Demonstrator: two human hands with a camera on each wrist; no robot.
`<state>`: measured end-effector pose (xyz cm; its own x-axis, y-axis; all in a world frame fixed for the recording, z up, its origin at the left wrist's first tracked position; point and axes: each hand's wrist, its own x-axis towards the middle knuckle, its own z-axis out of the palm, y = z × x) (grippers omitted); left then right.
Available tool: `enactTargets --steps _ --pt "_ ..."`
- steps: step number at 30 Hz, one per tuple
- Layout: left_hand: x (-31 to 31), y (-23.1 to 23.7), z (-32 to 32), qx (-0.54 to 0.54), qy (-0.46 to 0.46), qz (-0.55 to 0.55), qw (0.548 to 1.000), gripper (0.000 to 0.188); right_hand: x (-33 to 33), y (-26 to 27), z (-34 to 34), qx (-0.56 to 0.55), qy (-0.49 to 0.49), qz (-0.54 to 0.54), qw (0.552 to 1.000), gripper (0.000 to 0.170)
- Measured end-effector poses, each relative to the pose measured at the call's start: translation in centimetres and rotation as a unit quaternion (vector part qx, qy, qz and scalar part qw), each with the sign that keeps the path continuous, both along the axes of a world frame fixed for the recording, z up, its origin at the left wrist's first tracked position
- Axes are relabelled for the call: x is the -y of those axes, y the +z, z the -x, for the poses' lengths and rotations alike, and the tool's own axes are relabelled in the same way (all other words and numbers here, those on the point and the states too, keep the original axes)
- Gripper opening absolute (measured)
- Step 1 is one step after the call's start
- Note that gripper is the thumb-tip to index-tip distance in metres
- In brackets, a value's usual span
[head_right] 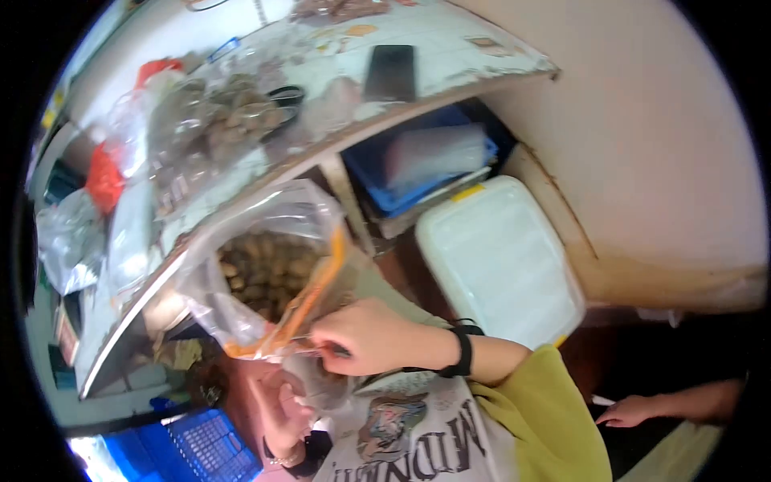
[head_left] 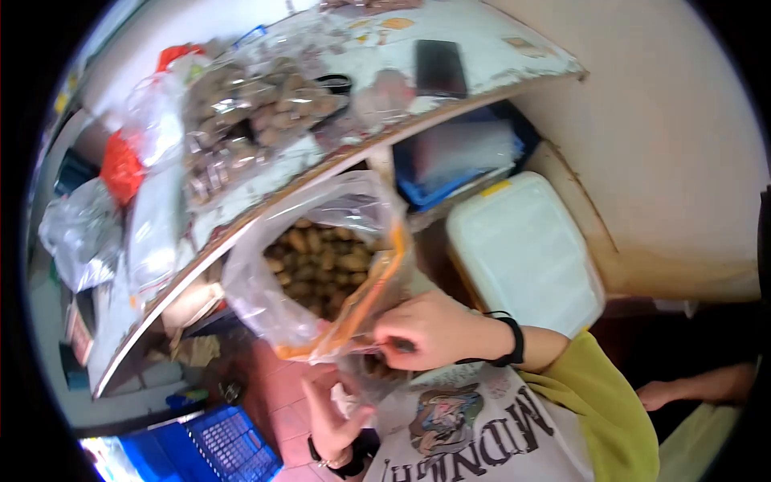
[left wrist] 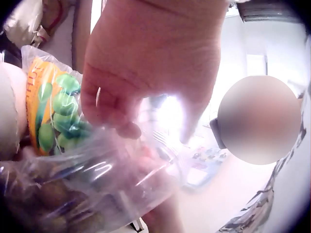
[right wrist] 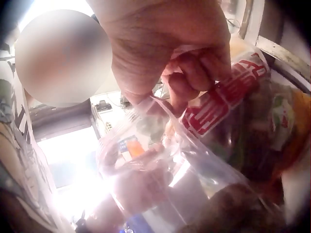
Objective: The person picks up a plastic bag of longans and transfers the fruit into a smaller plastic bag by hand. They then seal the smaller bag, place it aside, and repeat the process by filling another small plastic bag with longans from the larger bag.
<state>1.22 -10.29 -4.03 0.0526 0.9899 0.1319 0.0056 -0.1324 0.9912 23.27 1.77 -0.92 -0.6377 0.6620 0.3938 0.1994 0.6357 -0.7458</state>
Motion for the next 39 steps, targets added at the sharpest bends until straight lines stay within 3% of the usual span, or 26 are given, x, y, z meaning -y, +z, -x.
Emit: enactTargets --steps 2,4,6,9,11,12,14,15,17,20,22,23,24,26,27,29,30,31,32,34,36,38,39 --pt "-0.6 0.5 0.3 -0.125 -0.012 -0.042 0.991 0.094 -0.4 0.5 -0.3 0.007 -0.002 0.001 1.000 0.014" --pt "-0.8 -0.2 0.4 -0.177 0.001 -0.068 0.982 0.104 -0.6 0.5 -0.3 0.004 0.002 0.003 1.000 0.015" --pt "-0.9 0.7 0.3 -0.207 -0.007 -0.105 0.973 0.104 -0.7 0.6 -0.1 -0.004 -0.010 0.005 1.000 0.017" --pt "-0.8 -0.1 -0.6 -0.215 0.031 -0.050 0.975 0.101 -0.8 0.6 0.0 0.005 -0.002 0.003 1.000 0.017" --pt "-1.4 -0.3 -1.5 -0.146 0.100 0.005 0.984 0.077 -0.8 0.6 0.1 0.003 -0.005 -0.004 1.000 0.016" --pt "-1.5 -0.7 -1.5 -0.144 0.100 0.005 0.984 0.077 -0.8 0.6 0.2 0.004 -0.004 -0.005 1.000 0.016" --pt "-1.7 -1.8 -1.6 -0.104 0.163 0.020 0.981 0.041 -0.8 0.8 0.2 0.013 0.006 -0.006 1.000 0.014" --pt "-1.8 -1.5 -1.7 -0.109 0.183 0.008 0.977 0.014 -0.9 1.1 0.0 0.014 0.006 -0.007 1.000 0.014" --pt "-1.5 -1.6 -1.3 -0.075 0.162 -0.009 0.984 0.012 -1.2 1.6 -0.6 0.017 0.006 0.070 0.997 0.011" --pt "-0.9 -0.9 -0.2 -0.058 0.127 -0.074 0.987 0.009 -2.7 0.4 -1.7 -0.075 -0.185 0.078 0.977 0.018" --pt "-0.6 0.6 0.5 -0.010 0.133 -0.188 0.973 0.010 -5.2 0.1 -3.2 -0.112 -0.279 0.122 0.946 0.025" --pt "-1.1 1.0 1.4 -0.019 0.127 -0.259 0.957 0.016 -6.5 0.3 -3.7 -0.106 -0.276 0.144 0.944 0.027" --pt "-1.9 2.0 1.5 -0.017 0.128 -0.260 0.957 0.016 -7.7 0.5 -4.1 -0.102 -0.272 0.165 0.943 0.029" --pt "-4.0 4.8 1.6 -0.154 0.211 -0.410 0.874 0.013 -9.1 0.7 -3.9 -0.052 -0.258 0.167 0.950 0.031" --pt "-4.7 5.7 2.1 -0.154 0.207 -0.415 0.872 0.013 -9.1 1.5 -2.7 -0.009 -0.228 0.167 0.959 0.033" --pt "-6.1 7.1 2.8 -0.315 0.083 -0.343 0.881 0.013 -8.9 1.9 -0.8 0.083 -0.183 0.134 0.970 0.039" --pt "-7.5 7.8 2.0 -0.376 0.080 -0.310 0.869 0.008 -9.2 0.7 -0.1 0.131 -0.166 0.100 0.972 0.042" --pt "-8.5 7.7 1.6 -0.395 0.063 -0.281 0.872 0.007 -9.9 -1.8 0.4 0.102 -0.170 0.016 0.980 0.034" --pt "-9.4 6.7 1.5 -0.414 0.045 -0.253 0.873 0.005 -9.7 -1.7 0.3 0.098 -0.181 0.010 0.979 0.034" --pt "-9.7 4.2 1.8 -0.377 0.029 -0.252 0.891 0.007 -8.9 -1.4 -0.2 0.067 -0.216 0.147 0.963 0.026" --pt "-9.2 3.0 1.7 -0.336 0.083 -0.242 0.906 0.011 -7.1 -1.3 -0.9 0.044 -0.273 0.117 0.954 0.023" --pt "-8.9 2.4 1.0 -0.329 0.049 -0.289 0.898 0.014 -5.2 -1.3 -1.9 0.051 -0.307 0.077 0.947 0.026" --pt "-8.7 2.2 0.8 -0.321 0.006 -0.269 0.908 0.012 -4.5 -1.2 -2.5 0.119 -0.333 0.072 0.933 0.028"
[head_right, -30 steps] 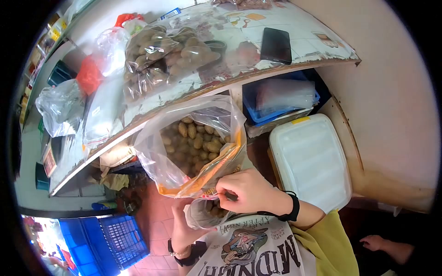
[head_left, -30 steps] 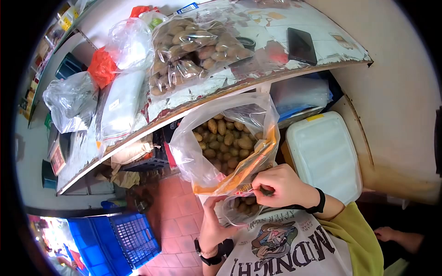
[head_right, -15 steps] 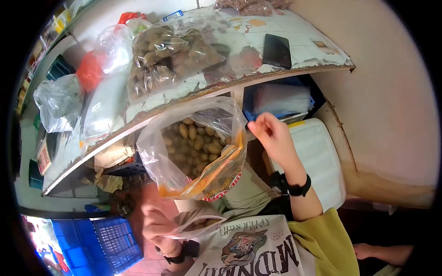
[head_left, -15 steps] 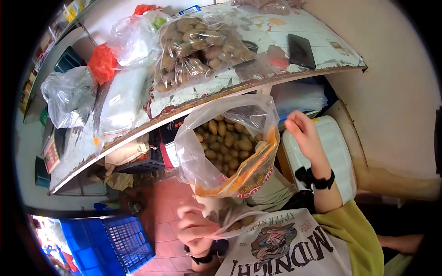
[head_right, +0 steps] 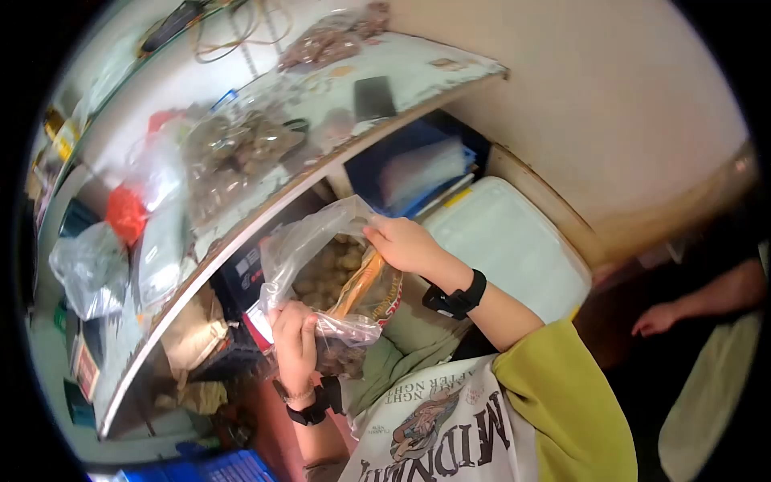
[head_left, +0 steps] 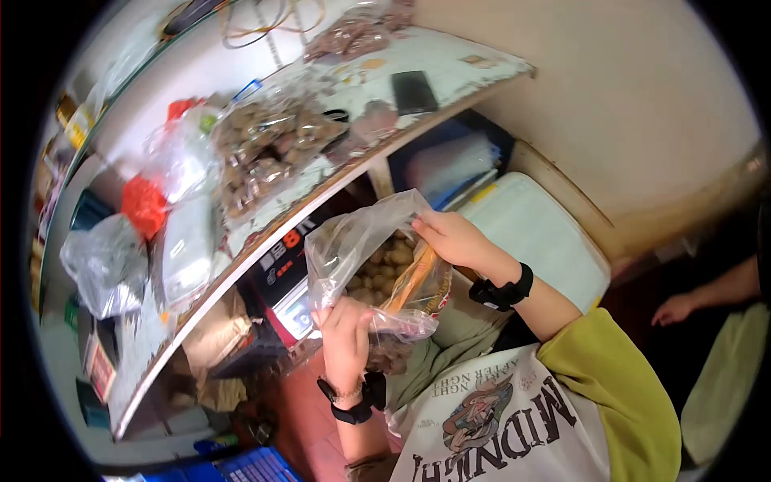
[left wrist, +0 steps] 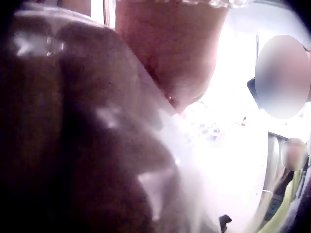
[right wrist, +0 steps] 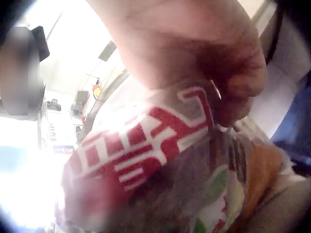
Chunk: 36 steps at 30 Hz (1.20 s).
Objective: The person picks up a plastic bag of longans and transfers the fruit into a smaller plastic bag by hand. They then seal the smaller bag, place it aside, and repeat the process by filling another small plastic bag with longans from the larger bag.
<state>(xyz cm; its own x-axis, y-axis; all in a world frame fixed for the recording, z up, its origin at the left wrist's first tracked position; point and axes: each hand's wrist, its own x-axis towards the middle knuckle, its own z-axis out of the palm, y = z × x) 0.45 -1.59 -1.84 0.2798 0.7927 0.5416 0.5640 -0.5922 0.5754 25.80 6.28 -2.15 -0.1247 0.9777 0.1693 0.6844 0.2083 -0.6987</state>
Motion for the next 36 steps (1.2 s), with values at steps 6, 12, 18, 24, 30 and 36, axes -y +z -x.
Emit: enactTargets --steps 6,12,18,24,30,36 --pt "-0.4 0.6 -3.0 0.062 -0.160 0.040 0.984 0.017 4.2 0.1 -4.7 -0.039 -0.075 -0.023 0.996 0.030" --pt "-5.0 -0.9 -6.6 0.353 -0.195 0.255 0.879 0.027 6.8 -3.2 -7.1 -0.585 -0.163 0.091 0.789 0.022" --pt "-9.7 5.5 -14.2 0.398 -0.303 0.342 0.796 0.026 6.3 -1.8 -12.6 -0.775 -0.161 0.103 0.603 0.017" --pt "-14.5 4.9 -24.5 0.347 -0.340 0.488 0.725 0.022 7.0 -7.6 -21.2 -0.859 -0.058 0.037 0.507 0.017" --pt "-17.0 0.9 -30.8 0.232 -0.373 0.553 0.708 0.021 9.0 -7.0 -23.5 -0.855 -0.259 -0.041 0.448 0.029" --pt "-17.7 -8.2 -36.3 0.065 -0.441 0.601 0.663 0.023 11.1 -16.2 -28.4 -0.830 -0.341 -0.115 0.426 0.020"
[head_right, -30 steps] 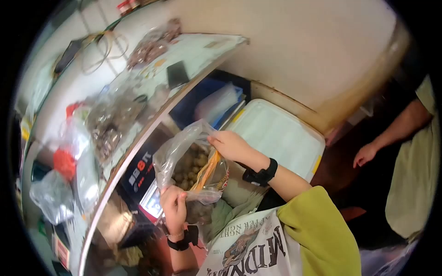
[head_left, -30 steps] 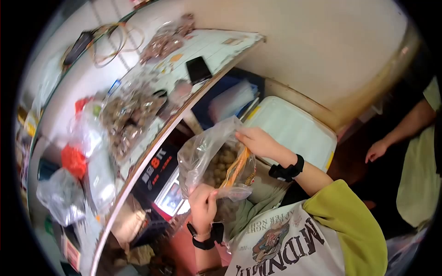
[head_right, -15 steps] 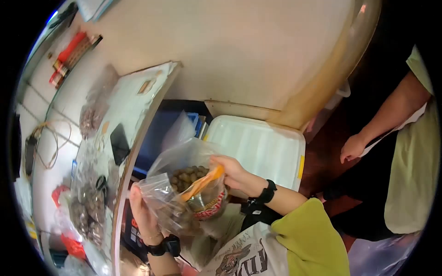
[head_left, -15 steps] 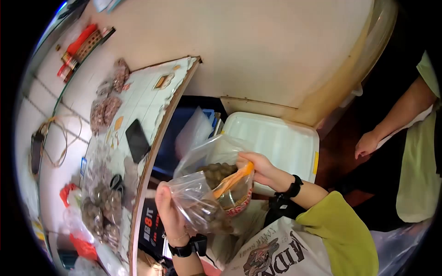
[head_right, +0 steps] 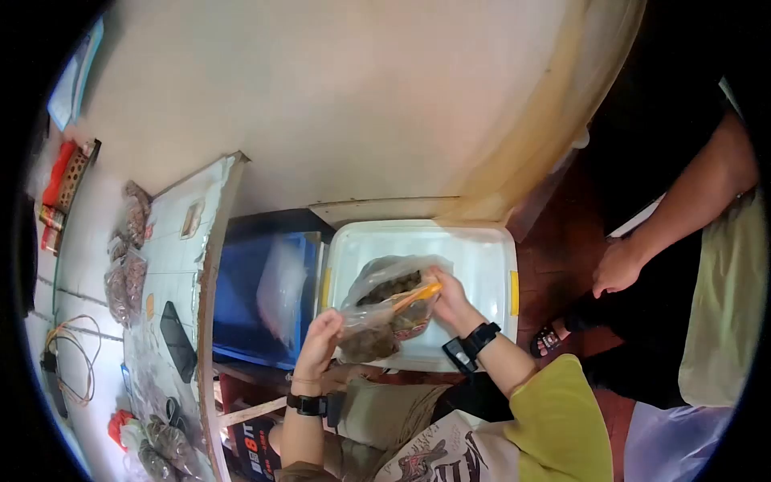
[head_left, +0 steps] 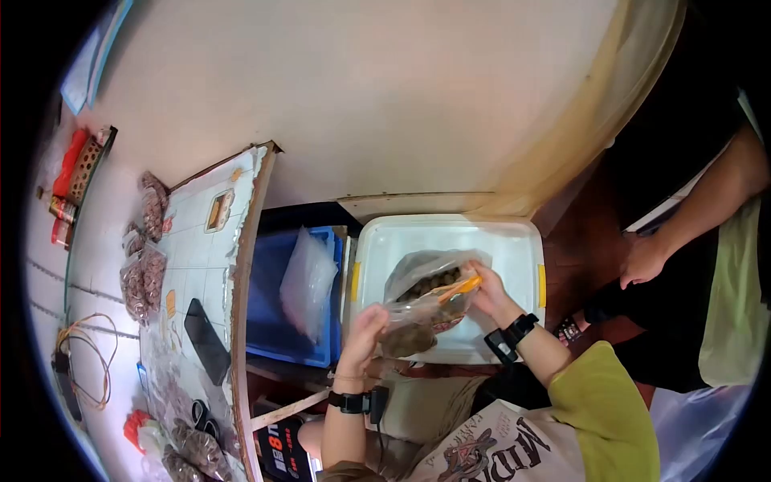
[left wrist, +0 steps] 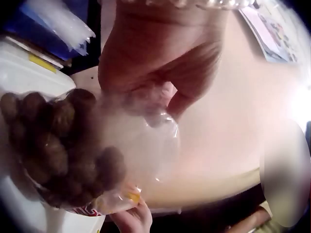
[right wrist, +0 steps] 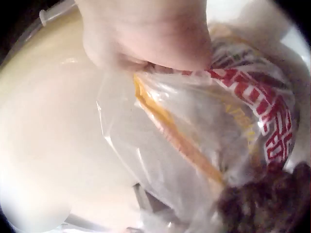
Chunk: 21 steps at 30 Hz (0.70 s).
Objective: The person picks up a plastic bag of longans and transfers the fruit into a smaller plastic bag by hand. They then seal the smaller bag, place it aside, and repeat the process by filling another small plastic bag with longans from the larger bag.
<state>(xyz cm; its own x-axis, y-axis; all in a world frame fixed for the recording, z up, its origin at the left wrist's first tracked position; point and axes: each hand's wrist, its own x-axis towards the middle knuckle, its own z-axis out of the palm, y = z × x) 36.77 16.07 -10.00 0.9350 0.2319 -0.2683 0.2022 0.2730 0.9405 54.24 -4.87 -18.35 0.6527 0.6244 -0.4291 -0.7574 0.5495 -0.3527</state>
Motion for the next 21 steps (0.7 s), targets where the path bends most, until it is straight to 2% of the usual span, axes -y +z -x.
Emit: enactTargets --steps 1,3,4,5,7,8,9,11,12,13,15,17,19,20,21 --pt "0.3 0.3 -0.6 -0.004 -0.002 0.005 1.000 0.023 0.5 0.4 -0.9 -0.004 -0.002 0.005 1.000 0.020" --pt "1.3 0.7 -1.5 -0.031 -0.169 -0.107 0.979 0.024 2.2 0.9 -1.4 0.063 0.094 0.105 0.988 0.017" --pt "1.4 0.5 -1.8 0.030 -0.213 -0.312 0.925 0.018 2.6 -0.6 -1.8 0.093 0.136 0.120 0.979 0.021" --pt "2.0 0.8 -1.6 0.029 -0.216 -0.309 0.926 0.018 2.9 -1.3 -1.7 0.090 0.135 0.122 0.979 0.021" --pt "3.9 1.6 -0.8 -0.006 -0.260 -0.514 0.817 0.011 2.4 0.0 -1.9 0.158 0.254 0.196 0.934 0.025" --pt "4.9 0.4 0.8 -0.005 -0.223 -0.539 0.812 0.007 2.4 -1.1 -2.8 0.329 0.320 0.297 0.837 0.034" --pt "5.4 -0.3 1.5 -0.009 -0.223 -0.539 0.812 0.007 2.4 -0.9 -2.6 0.327 0.323 0.295 0.838 0.034" --pt "6.1 -1.3 2.8 -0.008 -0.165 -0.634 0.756 0.005 2.3 -0.4 -1.7 0.542 0.200 0.385 0.720 0.049" --pt "6.3 -1.7 3.1 -0.025 -0.131 -0.631 0.765 0.008 2.4 -0.3 -1.7 0.513 0.229 0.419 0.713 0.063" --pt "6.4 -2.0 3.3 -0.029 -0.128 -0.632 0.764 0.008 2.7 -0.2 -1.4 0.515 0.231 0.415 0.713 0.063" --pt "6.4 -2.2 3.7 -0.032 -0.070 -0.648 0.758 0.007 3.6 1.1 -0.7 0.578 0.228 0.452 0.640 0.076" --pt "6.7 -1.5 4.4 -0.034 -0.057 -0.657 0.751 0.006 5.2 4.4 0.1 0.577 0.244 0.470 0.622 0.076" --pt "7.3 -0.3 5.5 0.033 0.020 -0.651 0.758 0.005 7.6 6.0 -0.1 0.644 0.256 0.514 0.505 0.074" --pt "7.5 0.2 6.0 0.036 0.023 -0.650 0.759 0.005 9.0 6.8 -0.3 0.670 0.239 0.516 0.477 0.071" --pt "7.8 1.0 6.6 0.076 0.070 -0.639 0.762 0.006 10.3 7.6 -0.1 0.691 0.226 0.518 0.450 0.069"
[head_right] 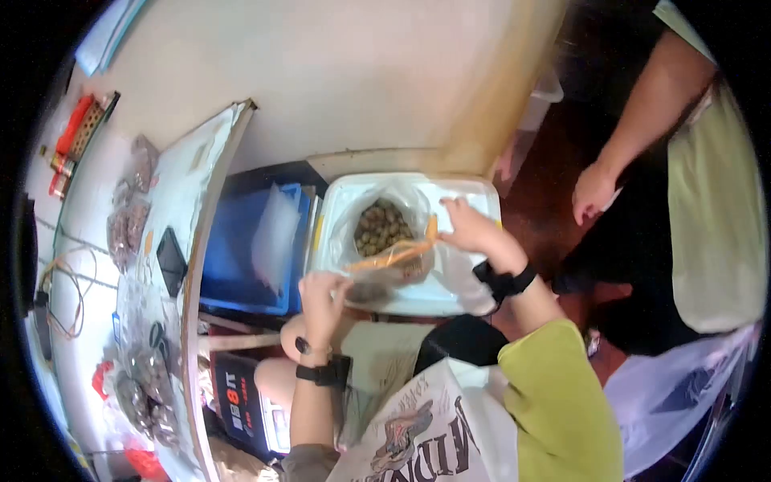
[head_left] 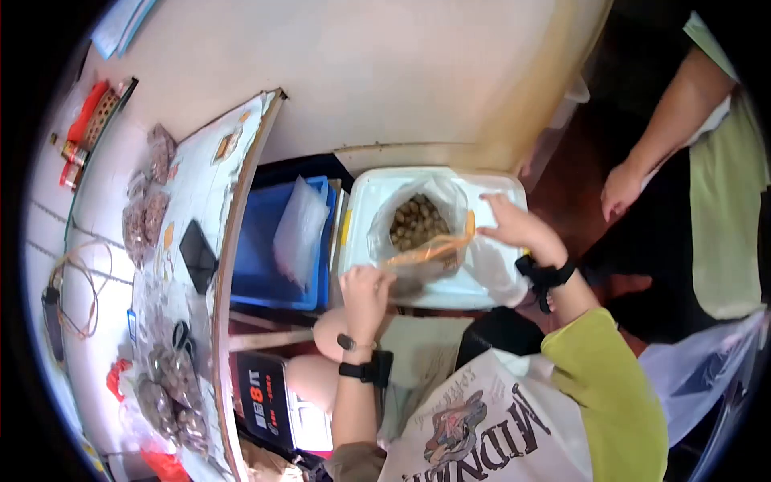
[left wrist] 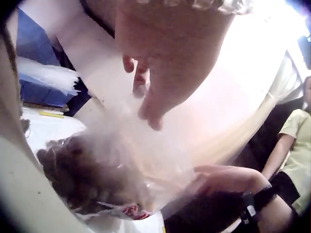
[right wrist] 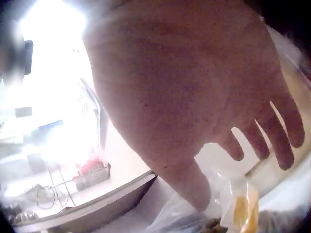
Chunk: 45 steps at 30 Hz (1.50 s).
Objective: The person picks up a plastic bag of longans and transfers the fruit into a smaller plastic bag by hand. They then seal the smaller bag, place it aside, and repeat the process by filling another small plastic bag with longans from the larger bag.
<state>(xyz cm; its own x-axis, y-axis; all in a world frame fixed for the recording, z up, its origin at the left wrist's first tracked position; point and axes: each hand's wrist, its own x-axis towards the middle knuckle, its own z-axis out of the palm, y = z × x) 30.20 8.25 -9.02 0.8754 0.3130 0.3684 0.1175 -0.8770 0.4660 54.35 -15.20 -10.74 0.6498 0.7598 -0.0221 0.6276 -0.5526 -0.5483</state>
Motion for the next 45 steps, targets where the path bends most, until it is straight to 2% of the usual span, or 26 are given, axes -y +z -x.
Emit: enactTargets --steps 2,3,4,5,6,10,12,14,16,18,20,21,22,24,25,26,28,30,32,33,36,38,40,41,42,45 --pt "0.3 1.7 0.8 0.084 0.011 -0.001 0.996 0.007 2.3 3.7 1.3 0.055 0.000 0.008 0.998 0.061" --pt "0.8 2.8 1.1 0.132 0.027 0.050 0.990 0.008 3.2 5.7 2.6 0.071 -0.006 0.013 0.997 0.056" --pt "1.1 4.0 1.1 0.182 0.039 0.100 0.977 0.009 3.8 8.0 4.4 0.024 -0.029 0.038 0.999 0.055" --pt "0.9 5.0 0.9 0.192 0.029 0.099 0.976 0.009 4.4 8.3 5.0 0.025 -0.010 0.047 0.999 0.053" --pt "0.9 5.8 0.8 0.228 0.040 0.145 0.962 0.010 5.2 8.8 5.8 0.023 0.008 0.058 0.998 0.052" --pt "1.2 9.5 -0.2 0.320 0.017 0.252 0.913 0.013 7.9 10.2 10.1 -0.043 -0.027 0.072 0.996 0.050" --pt "1.3 10.9 -0.7 0.327 0.002 0.270 0.906 0.014 8.6 12.2 11.1 -0.098 0.016 0.124 0.987 0.049" --pt "0.8 11.9 -1.1 0.322 -0.043 0.259 0.910 0.013 8.9 12.8 11.8 -0.066 0.016 0.102 0.992 0.045" --pt "0.1 12.7 -1.2 0.334 -0.049 0.224 0.914 0.012 8.8 14.0 13.2 -0.031 -0.031 0.049 0.998 0.043" --pt "-0.5 13.0 -0.8 0.356 -0.018 0.254 0.899 0.011 10.2 13.9 14.3 -0.006 -0.046 0.032 0.998 0.041" --pt "-1.8 12.5 0.1 0.366 0.009 0.267 0.892 0.010 12.4 13.9 14.7 -0.061 -0.011 0.051 0.997 0.037" --pt "-1.5 13.2 1.3 0.352 0.031 0.288 0.890 0.010 14.2 12.6 13.9 -0.090 0.028 0.059 0.994 0.034" --pt "-2.8 12.2 1.9 0.358 0.021 0.280 0.891 0.011 15.9 11.1 12.8 -0.185 0.008 0.132 0.974 0.034" --pt "-3.3 11.9 3.5 0.347 0.029 0.259 0.901 0.010 19.7 4.1 9.5 -0.343 -0.003 0.163 0.925 0.030" --pt "-3.9 11.3 4.0 0.343 0.035 0.261 0.902 0.010 21.8 -1.2 7.1 -0.398 0.026 0.211 0.892 0.025" --pt "-4.8 10.6 4.3 0.319 0.048 0.219 0.921 0.010 23.8 -8.2 4.4 -0.424 0.095 0.369 0.821 0.042" --pt "-5.4 9.6 4.6 0.298 0.070 0.178 0.935 0.010 23.1 -9.1 6.1 -0.428 0.097 0.529 0.726 0.037" --pt "-6.2 8.4 5.3 0.232 0.090 0.137 0.959 0.010 21.9 -11.7 7.8 -0.474 0.022 0.563 0.676 0.017" --pt "-7.1 7.1 6.0 0.224 0.114 0.139 0.958 0.011 21.7 -20.9 6.6 -0.490 0.138 0.518 0.687 0.025" --pt "-8.0 6.1 6.3 0.203 0.131 0.151 0.958 0.011 20.9 -22.5 7.0 -0.499 0.137 0.503 0.692 0.026" --pt "-9.3 3.5 6.1 0.168 0.165 0.214 0.948 0.010 19.2 -23.7 9.7 -0.531 0.103 0.472 0.696 0.026" --pt "-10.3 2.2 5.7 0.116 0.167 0.201 0.958 0.009 18.8 -24.7 11.9 -0.557 0.088 0.451 0.692 0.027" --pt "-11.1 0.8 5.1 0.083 0.169 0.222 0.957 0.008 17.7 -25.2 13.3 -0.582 0.080 0.428 0.687 0.028" --pt "-11.5 -0.1 5.1 0.069 0.175 0.267 0.945 0.008 17.2 -25.3 14.6 -0.595 0.074 0.420 0.681 0.028" --pt "-11.8 -0.3 5.0 0.053 0.170 0.254 0.951 0.008 16.7 -25.7 15.5 -0.606 0.071 0.410 0.678 0.028" --pt "-12.0 -1.0 4.9 -0.002 0.222 0.345 0.912 0.009 16.2 -26.3 18.6 -0.640 0.062 0.385 0.663 0.029"
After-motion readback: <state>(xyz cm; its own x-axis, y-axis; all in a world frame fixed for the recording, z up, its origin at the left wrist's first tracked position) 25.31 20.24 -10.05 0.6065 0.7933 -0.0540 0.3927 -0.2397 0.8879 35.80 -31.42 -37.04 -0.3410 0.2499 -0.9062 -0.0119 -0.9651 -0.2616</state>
